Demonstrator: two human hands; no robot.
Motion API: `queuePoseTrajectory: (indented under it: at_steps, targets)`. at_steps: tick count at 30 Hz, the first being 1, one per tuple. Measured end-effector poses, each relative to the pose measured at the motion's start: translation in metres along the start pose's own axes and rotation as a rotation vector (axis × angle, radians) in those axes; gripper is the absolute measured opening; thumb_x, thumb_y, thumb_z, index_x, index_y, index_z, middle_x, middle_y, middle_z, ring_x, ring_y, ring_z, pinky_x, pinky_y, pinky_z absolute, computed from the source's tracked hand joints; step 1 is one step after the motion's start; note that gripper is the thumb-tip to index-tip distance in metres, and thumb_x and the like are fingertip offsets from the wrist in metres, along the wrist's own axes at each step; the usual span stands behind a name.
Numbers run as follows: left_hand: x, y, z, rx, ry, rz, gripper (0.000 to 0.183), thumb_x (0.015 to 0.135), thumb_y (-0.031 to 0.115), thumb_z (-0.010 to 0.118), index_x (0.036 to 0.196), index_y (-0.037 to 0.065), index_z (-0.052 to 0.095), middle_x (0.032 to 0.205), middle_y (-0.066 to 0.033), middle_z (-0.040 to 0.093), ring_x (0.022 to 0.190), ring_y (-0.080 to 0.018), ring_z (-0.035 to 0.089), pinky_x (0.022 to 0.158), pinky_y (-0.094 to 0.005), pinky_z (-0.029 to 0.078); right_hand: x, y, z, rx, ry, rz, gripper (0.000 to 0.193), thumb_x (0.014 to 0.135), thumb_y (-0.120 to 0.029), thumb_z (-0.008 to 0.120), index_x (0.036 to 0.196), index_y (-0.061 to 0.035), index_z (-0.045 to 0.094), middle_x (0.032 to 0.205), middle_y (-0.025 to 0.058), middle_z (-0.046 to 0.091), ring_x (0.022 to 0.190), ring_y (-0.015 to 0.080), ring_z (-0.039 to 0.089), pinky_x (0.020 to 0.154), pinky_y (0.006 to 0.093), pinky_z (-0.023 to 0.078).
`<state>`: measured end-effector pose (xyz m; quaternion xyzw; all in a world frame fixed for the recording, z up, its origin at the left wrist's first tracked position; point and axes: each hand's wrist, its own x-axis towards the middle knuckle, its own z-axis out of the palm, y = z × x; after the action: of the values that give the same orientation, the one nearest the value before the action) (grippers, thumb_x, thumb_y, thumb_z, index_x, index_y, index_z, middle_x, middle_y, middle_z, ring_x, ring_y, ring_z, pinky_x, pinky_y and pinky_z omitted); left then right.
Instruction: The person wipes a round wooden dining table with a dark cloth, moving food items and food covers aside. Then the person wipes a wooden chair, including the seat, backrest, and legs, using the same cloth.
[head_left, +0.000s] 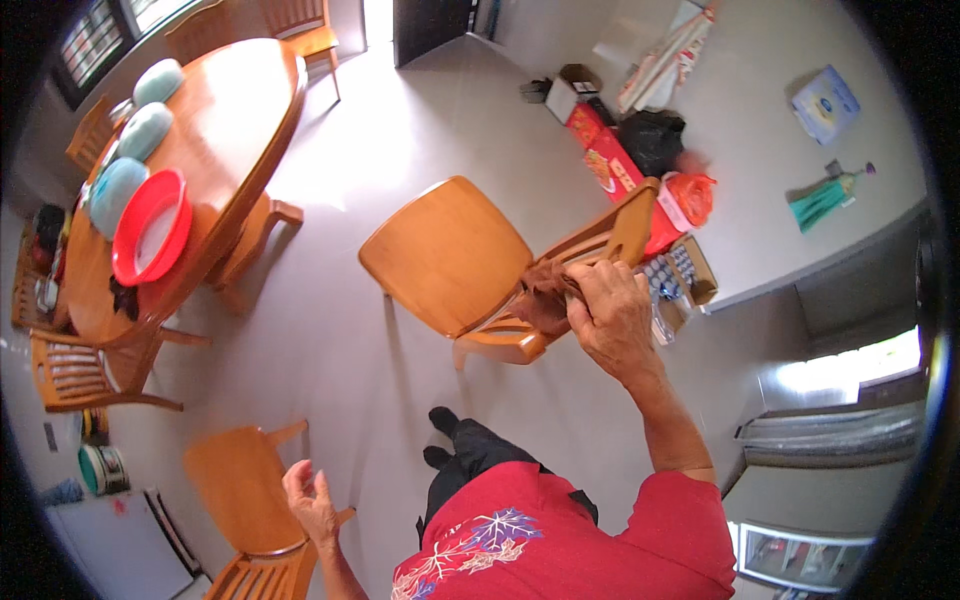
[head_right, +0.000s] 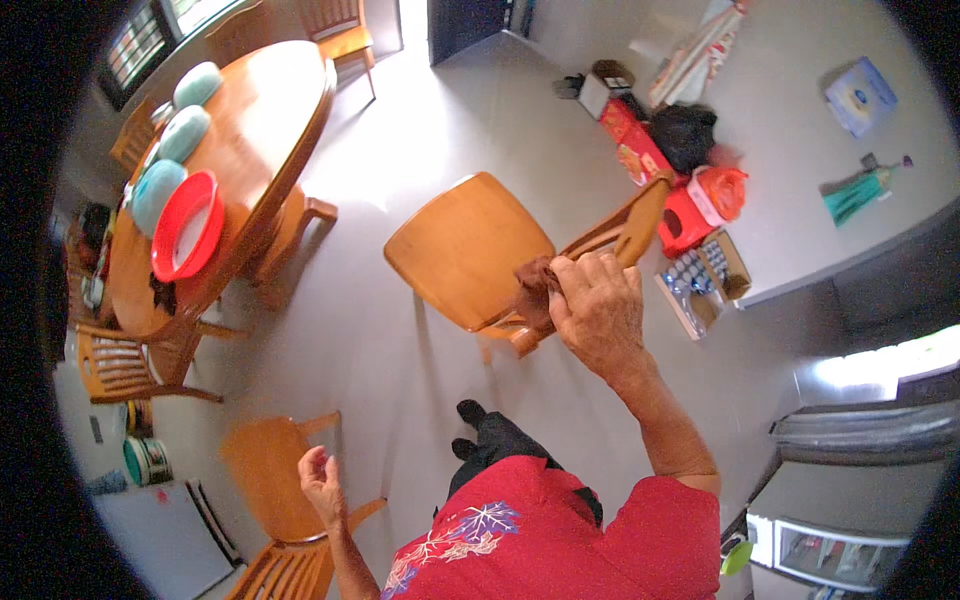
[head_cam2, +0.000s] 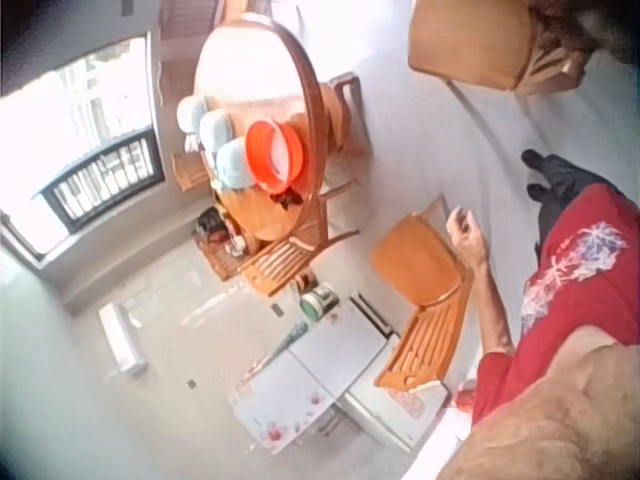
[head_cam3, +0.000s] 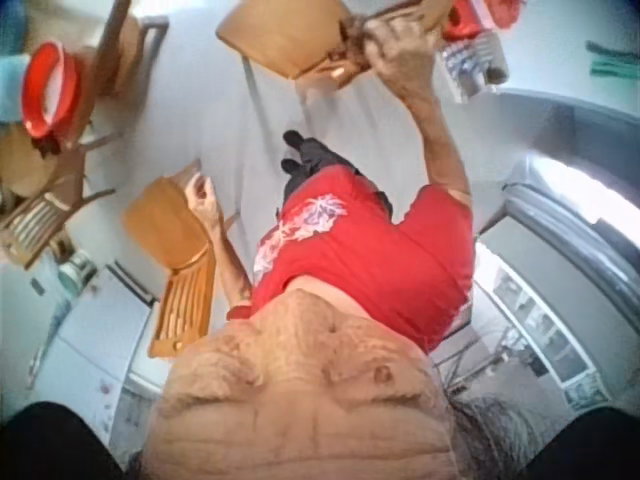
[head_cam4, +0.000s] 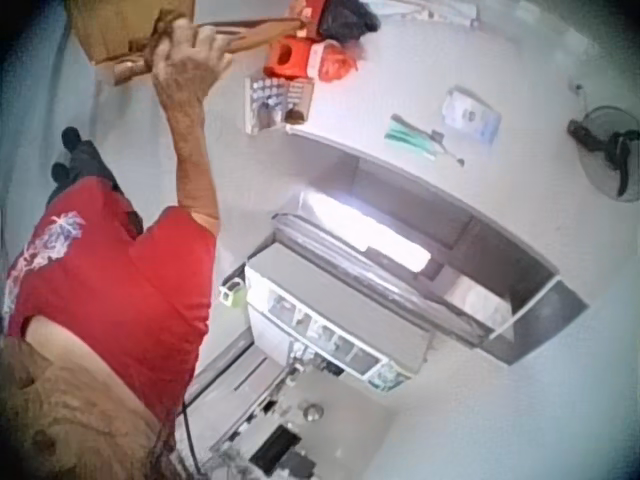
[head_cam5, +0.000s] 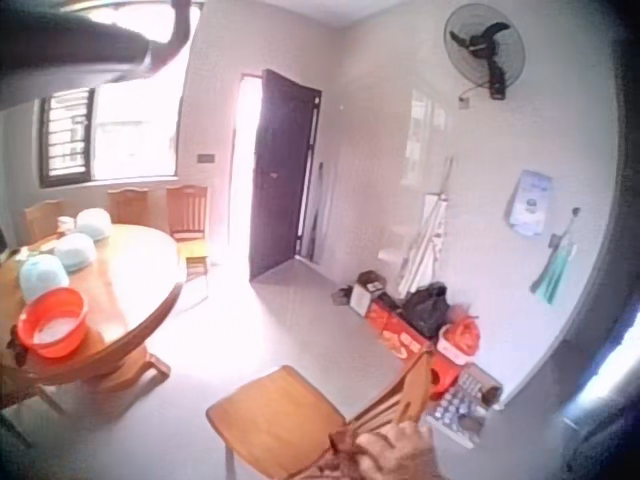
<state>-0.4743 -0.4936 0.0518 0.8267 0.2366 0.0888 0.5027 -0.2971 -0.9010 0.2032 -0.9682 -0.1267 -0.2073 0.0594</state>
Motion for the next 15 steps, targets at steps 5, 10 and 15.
queuePoseTrajectory:
  at_steps: [5,10,15]
  targets:
    - [0.021,0.1,0.102,-0.204,-0.333,0.158,0.027,0.08,-0.001,0.063,0.106,0.006,0.061,0.108,-0.0057,0.058,0.099,-0.0174,0.057,0.082,-0.0299,0.046,-0.035,0.029,0.055,-0.057,0.196,0.022,0.008,0.073,-0.025,0.065,0.076,-0.0178,0.063,0.1,-0.0018,0.054,0.104,0.0214,0.045,0.081,0.0434,0.028]
    - [0.019,0.199,0.173,-0.192,-0.522,0.483,0.035,0.076,0.0,0.067,0.109,0.005,0.059,0.115,-0.0097,0.057,0.108,-0.0227,0.054,0.089,-0.0349,0.044,-0.027,0.096,0.063,0.102,0.258,0.025,0.007,0.076,-0.022,0.062,0.075,-0.0153,0.061,0.102,-0.0006,0.055,0.105,0.0231,0.043,0.086,0.043,0.028]
    - [0.009,0.234,0.23,-0.14,-0.548,0.696,0.037,0.074,0.012,0.074,0.106,0.003,0.06,0.113,-0.0146,0.057,0.103,-0.0301,0.055,0.091,-0.0382,0.044,0.001,0.194,0.068,0.141,0.209,0.022,0.012,0.081,-0.025,0.057,0.077,-0.014,0.061,0.109,0.0027,0.054,0.109,0.0255,0.043,0.09,0.0436,0.03]
